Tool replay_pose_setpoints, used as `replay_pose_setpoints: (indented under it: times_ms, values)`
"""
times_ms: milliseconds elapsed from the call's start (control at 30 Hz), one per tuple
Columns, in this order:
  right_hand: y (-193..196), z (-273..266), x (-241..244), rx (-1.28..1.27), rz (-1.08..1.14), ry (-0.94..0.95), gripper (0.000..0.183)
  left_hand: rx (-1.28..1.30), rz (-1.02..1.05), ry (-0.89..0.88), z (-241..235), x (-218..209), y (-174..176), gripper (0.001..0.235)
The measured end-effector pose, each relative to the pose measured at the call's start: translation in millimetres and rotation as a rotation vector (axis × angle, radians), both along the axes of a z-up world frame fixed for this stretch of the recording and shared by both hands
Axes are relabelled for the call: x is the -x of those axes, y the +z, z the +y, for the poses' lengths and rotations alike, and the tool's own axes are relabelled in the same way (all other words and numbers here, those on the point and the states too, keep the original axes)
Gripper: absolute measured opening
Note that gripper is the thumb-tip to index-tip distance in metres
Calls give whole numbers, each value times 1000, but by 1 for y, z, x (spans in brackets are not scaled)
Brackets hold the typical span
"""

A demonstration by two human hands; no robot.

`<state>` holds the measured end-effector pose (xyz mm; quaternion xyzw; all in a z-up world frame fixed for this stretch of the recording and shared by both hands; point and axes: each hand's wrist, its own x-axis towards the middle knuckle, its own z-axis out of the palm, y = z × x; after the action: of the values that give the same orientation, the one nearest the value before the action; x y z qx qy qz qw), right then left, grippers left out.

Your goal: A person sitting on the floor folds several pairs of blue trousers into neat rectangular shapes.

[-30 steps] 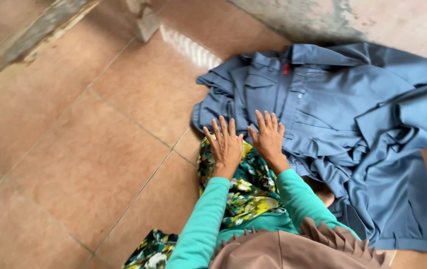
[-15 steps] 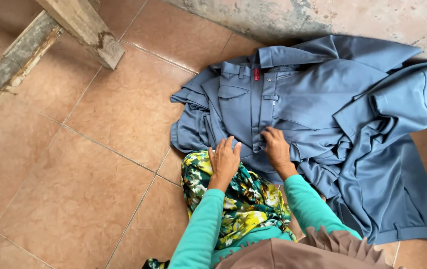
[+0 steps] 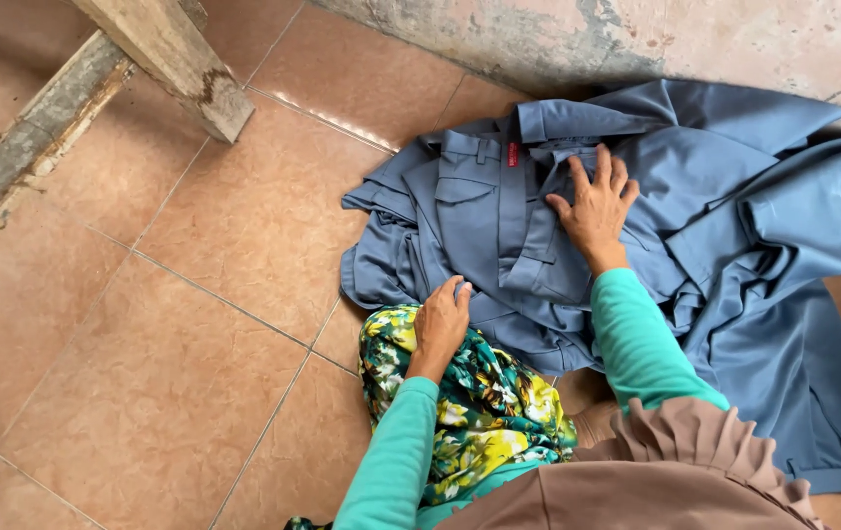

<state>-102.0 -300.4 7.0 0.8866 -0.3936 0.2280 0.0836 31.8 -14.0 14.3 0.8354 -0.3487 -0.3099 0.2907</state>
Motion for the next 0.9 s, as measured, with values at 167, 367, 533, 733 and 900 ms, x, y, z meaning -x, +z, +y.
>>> replay_pose_setpoints:
  times_ms: [167, 367, 533, 733, 900]
  values:
    - [-56, -30, -4, -460, 17, -88, 67, 92, 34, -6, -14, 0, -1, 45]
    - [-37, 50, -3, -740, -280, 104, 53, 343, 172, -38, -27, 8, 63, 61]
    - [-13, 125, -10, -958, -345, 282, 47, 343, 340, 80, -34, 4, 48, 82]
    - [46, 106, -35, -1140, -191, 552, 19, 359, 586, 242, -31, 1, -21, 69]
    - [41, -4, -71, -702, -233, 425, 20, 452, 757, 261, -36, 9, -49, 77]
